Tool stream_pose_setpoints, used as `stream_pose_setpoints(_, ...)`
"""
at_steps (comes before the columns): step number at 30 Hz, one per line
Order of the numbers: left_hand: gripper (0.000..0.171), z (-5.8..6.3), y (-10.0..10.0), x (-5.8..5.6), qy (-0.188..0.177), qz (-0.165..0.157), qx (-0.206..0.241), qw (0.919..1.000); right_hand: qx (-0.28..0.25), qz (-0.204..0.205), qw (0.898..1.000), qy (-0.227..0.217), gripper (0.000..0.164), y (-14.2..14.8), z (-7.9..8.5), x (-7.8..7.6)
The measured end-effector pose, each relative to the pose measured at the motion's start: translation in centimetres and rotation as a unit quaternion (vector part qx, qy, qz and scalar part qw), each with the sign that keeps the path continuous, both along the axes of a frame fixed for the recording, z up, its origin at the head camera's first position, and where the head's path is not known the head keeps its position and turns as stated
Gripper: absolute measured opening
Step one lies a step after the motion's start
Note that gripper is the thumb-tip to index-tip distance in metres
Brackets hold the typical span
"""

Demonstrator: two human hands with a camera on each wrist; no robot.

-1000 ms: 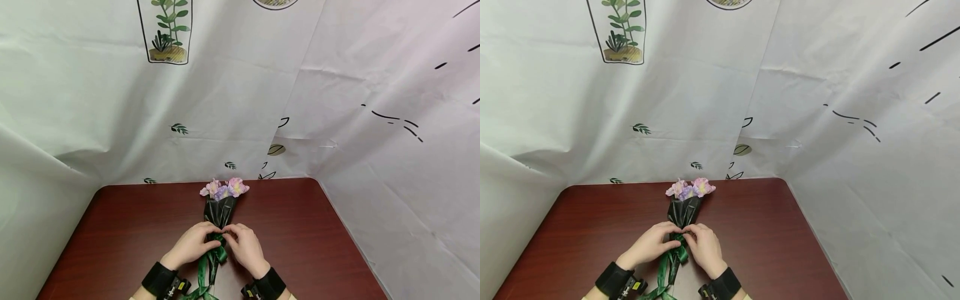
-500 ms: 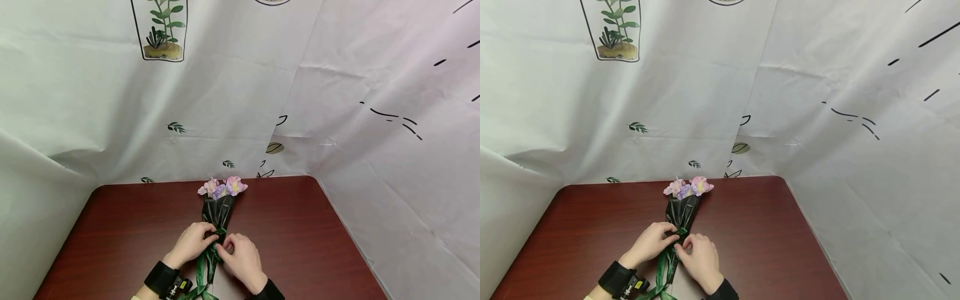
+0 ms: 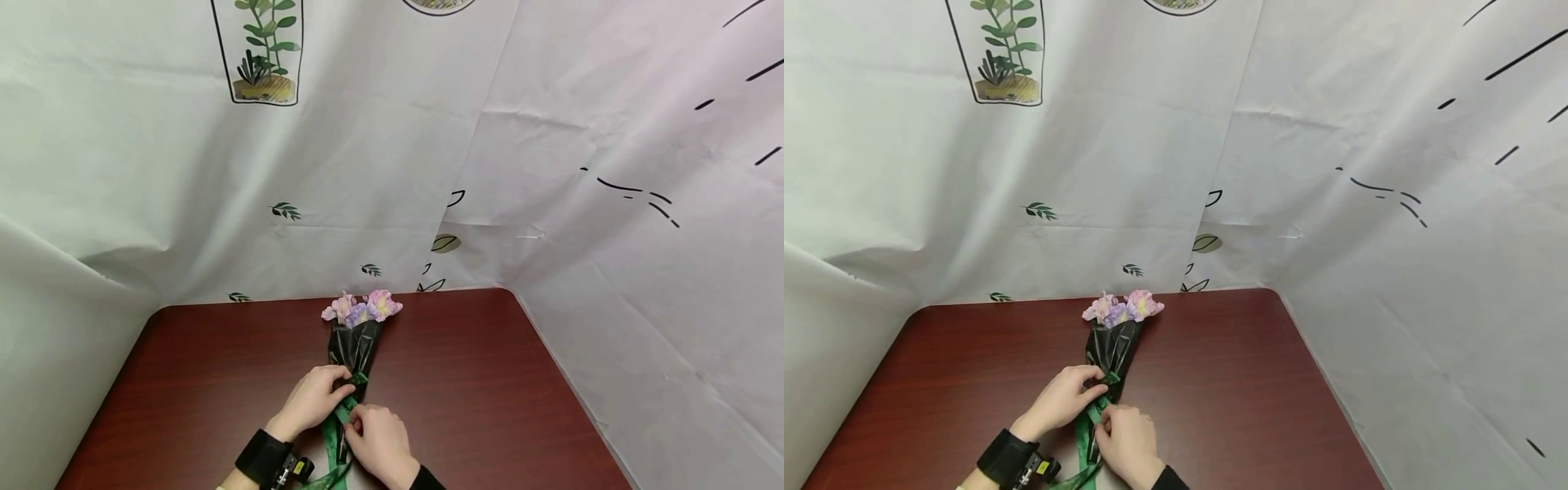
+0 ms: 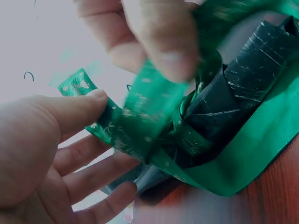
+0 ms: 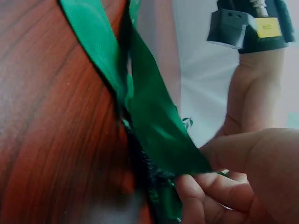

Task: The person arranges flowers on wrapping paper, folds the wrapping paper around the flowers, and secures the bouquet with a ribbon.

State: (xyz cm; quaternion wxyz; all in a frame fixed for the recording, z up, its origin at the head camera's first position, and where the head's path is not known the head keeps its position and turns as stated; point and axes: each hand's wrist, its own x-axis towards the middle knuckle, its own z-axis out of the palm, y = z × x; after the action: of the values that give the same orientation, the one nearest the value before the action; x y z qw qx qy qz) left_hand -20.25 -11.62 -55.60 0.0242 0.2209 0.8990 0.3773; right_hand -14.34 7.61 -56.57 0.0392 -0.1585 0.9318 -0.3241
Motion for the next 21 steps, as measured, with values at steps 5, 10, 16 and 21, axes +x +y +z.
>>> stream_pose_setpoints(5, 0.003, -0.3, 0.0, 0.0, -0.004, -0.001, 0.013, 0.9999, -0.064, -0.009, 0.997, -0.031, 0.013, 0.9, 0.4, -0.1)
stream_pose_setpoints(10, 0.01, -0.6, 0.2, -0.3, -0.016, 0.0, 0.028, 0.9995, -0.087, -0.018, 0.995, -0.05, 0.014, 1.4, 0.3, -0.2)
stream_pose_setpoints(16, 0.008, -1.0, 0.3, -0.4, -0.028, 0.004, 0.05, 0.9983, -0.086, -0.027, 0.991, -0.094, 0.03, 1.4, -0.4, -0.2)
stream_pose_setpoints(21, 0.008, -0.9, 0.4, -0.3, -0.029, -0.003, 0.057, 0.998, -0.052, -0.038, 0.994, -0.092, 0.036, 1.1, -0.7, -0.6)
